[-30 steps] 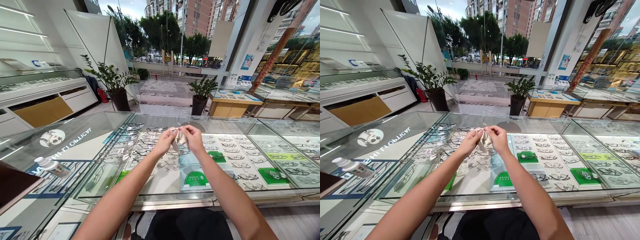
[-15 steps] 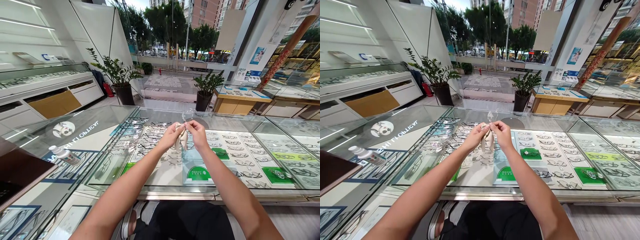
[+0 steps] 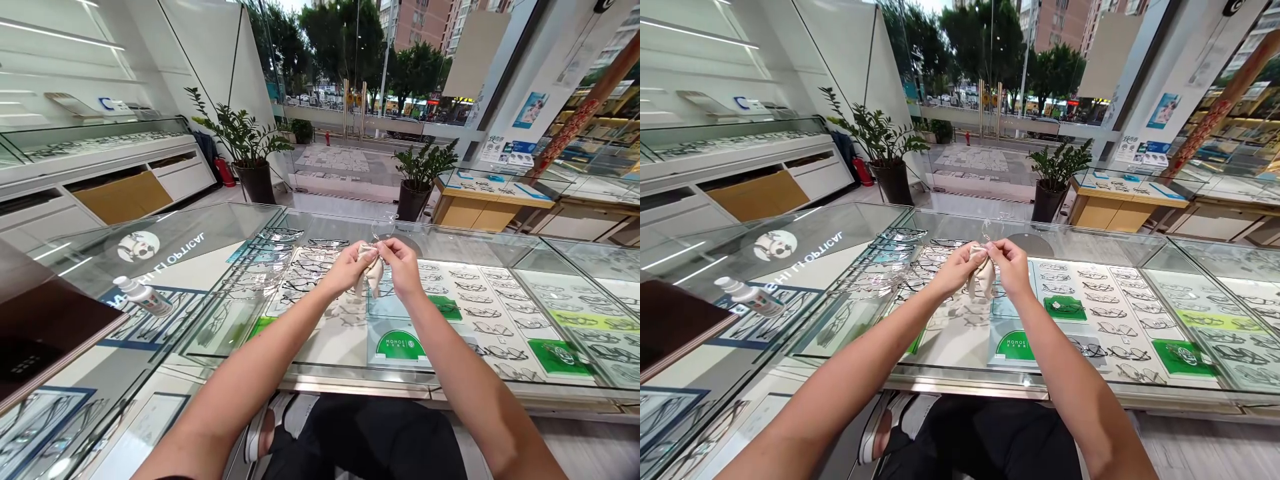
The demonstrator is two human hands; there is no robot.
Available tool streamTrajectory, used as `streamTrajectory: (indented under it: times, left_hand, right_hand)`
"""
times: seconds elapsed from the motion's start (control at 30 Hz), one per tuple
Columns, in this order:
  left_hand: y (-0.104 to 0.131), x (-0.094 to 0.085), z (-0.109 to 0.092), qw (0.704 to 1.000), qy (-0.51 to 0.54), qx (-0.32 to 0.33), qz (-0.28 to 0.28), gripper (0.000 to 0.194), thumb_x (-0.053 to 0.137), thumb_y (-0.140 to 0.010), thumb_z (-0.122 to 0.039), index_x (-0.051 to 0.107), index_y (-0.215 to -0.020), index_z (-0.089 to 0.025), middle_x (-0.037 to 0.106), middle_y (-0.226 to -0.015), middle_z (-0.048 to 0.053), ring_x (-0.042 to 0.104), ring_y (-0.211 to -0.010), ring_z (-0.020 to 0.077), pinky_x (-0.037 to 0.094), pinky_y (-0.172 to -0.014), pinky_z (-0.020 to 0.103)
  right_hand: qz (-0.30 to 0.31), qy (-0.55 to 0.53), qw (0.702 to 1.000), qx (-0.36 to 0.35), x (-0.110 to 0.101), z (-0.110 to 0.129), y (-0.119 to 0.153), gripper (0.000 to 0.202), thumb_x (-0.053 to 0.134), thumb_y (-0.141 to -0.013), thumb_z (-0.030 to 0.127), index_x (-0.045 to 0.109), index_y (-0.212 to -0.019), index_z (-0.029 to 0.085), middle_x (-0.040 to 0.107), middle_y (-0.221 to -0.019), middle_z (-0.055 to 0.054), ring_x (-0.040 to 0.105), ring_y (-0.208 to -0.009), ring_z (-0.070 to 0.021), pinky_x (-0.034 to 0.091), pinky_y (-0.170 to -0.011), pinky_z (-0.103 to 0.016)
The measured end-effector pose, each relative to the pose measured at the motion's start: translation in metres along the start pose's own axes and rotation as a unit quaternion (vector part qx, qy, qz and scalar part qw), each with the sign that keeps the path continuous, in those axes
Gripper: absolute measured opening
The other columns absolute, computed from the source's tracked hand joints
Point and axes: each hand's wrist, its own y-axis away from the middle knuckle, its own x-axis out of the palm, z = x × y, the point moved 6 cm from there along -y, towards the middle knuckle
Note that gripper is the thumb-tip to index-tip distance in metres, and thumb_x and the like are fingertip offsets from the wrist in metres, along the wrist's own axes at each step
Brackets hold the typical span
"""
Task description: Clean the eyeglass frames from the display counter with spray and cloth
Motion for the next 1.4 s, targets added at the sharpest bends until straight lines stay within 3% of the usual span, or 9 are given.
streamTrajectory:
  times: [0.23,0.5,0.63,0.8,1.0,1.2,1.3,1.4]
  left_hand:
    - [-0.002,0.001,0.001,1.0,0.004,0.001,-0.005,0.058,0.07,-0.087,-0.074,0.06,-0.088,-0.017,0.058,-0.076,-0.001,0.049,-0.068,0.0128,0.039,-0.065,0.026]
    - [-0.007,-0.015,0.005,0.993,0.077,-0.004,-0.086,0.059,0.078,-0.081,-0.073,0.066,-0.095,-0.017,0.064,-0.079,0.0,0.053,-0.07,0.0129,0.041,-0.067,0.025]
    - [-0.006,-0.013,0.012,0.984,0.145,-0.059,-0.082,0.055,0.085,-0.078,-0.064,0.068,-0.103,-0.019,0.069,-0.086,0.0,0.059,-0.074,0.0129,0.046,-0.069,0.023]
    - [-0.008,-0.014,0.017,0.966,0.221,-0.1,-0.095,0.04,0.086,-0.084,-0.047,0.069,-0.108,-0.019,0.074,-0.101,0.006,0.069,-0.09,0.019,0.056,-0.079,0.028]
    - [-0.008,-0.011,0.026,0.961,0.223,-0.129,-0.102,0.029,0.085,-0.083,-0.032,0.073,-0.104,-0.016,0.071,-0.09,0.004,0.065,-0.077,0.0147,0.056,-0.072,0.026]
    - [-0.022,0.021,0.05,0.957,0.18,-0.199,-0.113,0.027,0.085,-0.078,-0.025,0.072,-0.098,-0.014,0.07,-0.084,0.004,0.063,-0.072,0.0136,0.052,-0.066,0.025]
    - [-0.046,0.055,0.056,0.963,0.158,-0.183,-0.12,0.028,0.083,-0.079,-0.028,0.07,-0.101,-0.016,0.071,-0.085,0.004,0.063,-0.074,0.0134,0.051,-0.069,0.025]
    - [-0.065,0.094,0.061,0.968,0.151,-0.182,-0.08,0.032,0.085,-0.075,-0.025,0.072,-0.103,-0.016,0.071,-0.082,0.003,0.063,-0.072,0.013,0.052,-0.076,0.028]
  right_hand:
    - [-0.032,0.005,0.999,-0.024,-0.013,0.002,-0.007,0.037,0.083,-0.078,0.056,0.072,-0.085,0.022,0.07,-0.08,-0.002,0.059,-0.073,-0.0173,0.049,-0.07,-0.032]
    - [-0.146,0.005,0.986,-0.079,-0.047,0.02,-0.017,0.034,0.081,-0.081,0.053,0.074,-0.088,0.02,0.073,-0.092,-0.004,0.055,-0.076,-0.0146,0.045,-0.073,-0.03]
    - [-0.191,0.026,0.978,-0.086,-0.06,0.021,-0.019,0.037,0.077,-0.083,0.056,0.073,-0.092,0.02,0.075,-0.102,-0.006,0.058,-0.079,-0.0154,0.046,-0.072,-0.031]
    - [-0.25,0.042,0.959,-0.124,-0.075,0.028,-0.019,0.038,0.075,-0.086,0.057,0.073,-0.093,0.02,0.075,-0.098,-0.007,0.064,-0.085,-0.018,0.05,-0.077,-0.033]
    - [-0.315,0.104,0.925,-0.184,-0.085,0.049,-0.013,0.04,0.067,-0.091,0.057,0.072,-0.095,0.018,0.075,-0.097,-0.009,0.067,-0.089,-0.0201,0.052,-0.08,-0.033]
    - [-0.314,0.087,0.928,-0.181,-0.088,0.056,-0.013,0.038,0.067,-0.092,0.054,0.073,-0.095,0.017,0.075,-0.092,-0.008,0.065,-0.086,-0.0201,0.051,-0.08,-0.033]
    - [-0.318,0.072,0.928,-0.182,-0.089,0.058,-0.012,0.04,0.067,-0.092,0.057,0.073,-0.096,0.017,0.076,-0.095,-0.009,0.065,-0.09,-0.0214,0.052,-0.082,-0.034]
    - [-0.319,0.074,0.924,-0.196,-0.09,0.06,-0.011,0.041,0.066,-0.093,0.058,0.072,-0.097,0.017,0.077,-0.097,-0.01,0.067,-0.091,-0.0218,0.052,-0.083,-0.034]
